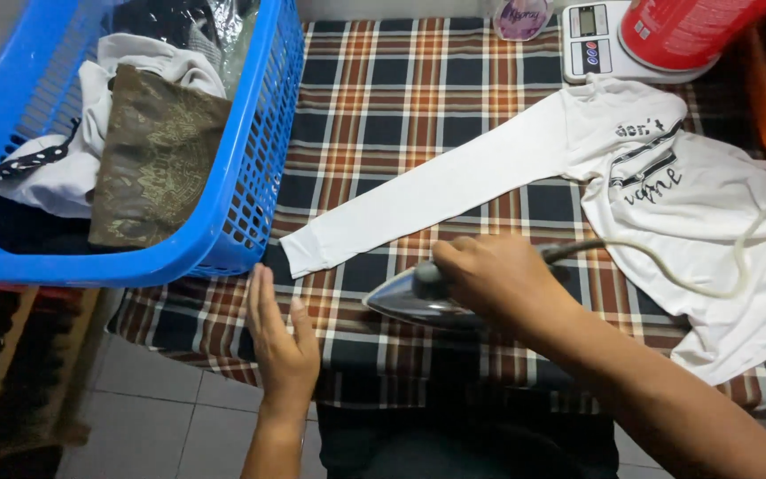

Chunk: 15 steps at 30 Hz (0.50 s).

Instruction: Ironing a white long-sleeved shirt on a patterned surface, spraying it with water, and then folding it.

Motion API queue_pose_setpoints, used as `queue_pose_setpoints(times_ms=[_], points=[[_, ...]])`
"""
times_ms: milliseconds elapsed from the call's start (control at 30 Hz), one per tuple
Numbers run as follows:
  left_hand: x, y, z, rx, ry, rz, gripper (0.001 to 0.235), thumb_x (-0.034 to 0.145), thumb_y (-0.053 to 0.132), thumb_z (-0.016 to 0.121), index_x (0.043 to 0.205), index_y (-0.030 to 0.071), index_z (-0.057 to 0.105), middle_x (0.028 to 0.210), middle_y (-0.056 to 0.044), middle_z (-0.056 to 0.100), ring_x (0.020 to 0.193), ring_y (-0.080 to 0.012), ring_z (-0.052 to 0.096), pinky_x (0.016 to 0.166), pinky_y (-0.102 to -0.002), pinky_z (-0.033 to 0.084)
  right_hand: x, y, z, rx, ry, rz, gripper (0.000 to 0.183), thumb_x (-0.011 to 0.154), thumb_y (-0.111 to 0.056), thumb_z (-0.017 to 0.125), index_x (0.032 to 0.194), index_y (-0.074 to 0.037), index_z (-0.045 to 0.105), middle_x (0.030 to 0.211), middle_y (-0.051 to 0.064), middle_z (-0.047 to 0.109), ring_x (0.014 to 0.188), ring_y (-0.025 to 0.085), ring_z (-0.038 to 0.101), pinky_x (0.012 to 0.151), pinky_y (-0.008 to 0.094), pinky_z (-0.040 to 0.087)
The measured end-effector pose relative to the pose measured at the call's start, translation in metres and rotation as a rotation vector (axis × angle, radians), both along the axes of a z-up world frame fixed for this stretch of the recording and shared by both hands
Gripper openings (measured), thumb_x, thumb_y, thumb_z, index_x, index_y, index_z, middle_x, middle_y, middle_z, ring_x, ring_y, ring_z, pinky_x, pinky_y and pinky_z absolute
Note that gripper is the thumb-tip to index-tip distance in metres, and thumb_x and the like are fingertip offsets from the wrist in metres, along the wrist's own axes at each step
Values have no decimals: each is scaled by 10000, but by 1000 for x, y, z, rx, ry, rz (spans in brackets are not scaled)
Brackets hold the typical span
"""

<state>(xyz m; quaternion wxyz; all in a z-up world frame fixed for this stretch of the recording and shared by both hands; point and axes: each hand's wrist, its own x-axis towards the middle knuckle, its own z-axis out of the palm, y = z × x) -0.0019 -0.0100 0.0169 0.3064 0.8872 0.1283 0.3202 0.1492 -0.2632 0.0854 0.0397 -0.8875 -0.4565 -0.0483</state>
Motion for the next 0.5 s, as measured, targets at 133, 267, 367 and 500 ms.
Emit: queue_pose_setpoints(times_ms=[133,267,367,500], points=[[37,-25,2,203,3,-39,516,1007,226,604,1440,-48,546,1513,-274,503,1421,-484,435,1187,-602,291,-28,-61,8,-1,41,-91,455,731,-212,813,1154,-180,648,795,75,750,738,310,762,584,444,587],[85,-60,9,244,255,-241,646,982,348,649,1430,-99,519,1518,-365,441,1452,-545,352,1185,-668,214,-47,-81,7,-25,-5,-169,396,760,-229,822,1118,-204,654,760,30,732,691,266,751,548,350,566],[136,-73,3,355,325,-406,711,968,399,664,1459,-87,499,1564,-367,385,1499,-524,298,1197,-685,159,-49,-86,2,2,46,-198,349,796,-229,809,1112,-163,677,795,50,750,703,274,749,572,330,562],[199,-80,1,399,332,-442,723,1012,500,581,1490,-34,484,1604,-298,370,1527,-446,300,1221,-654,172,-50,-84,2,34,18,-174,412,751,-249,847,1118,-181,675,790,50,745,698,270,748,562,359,557]])
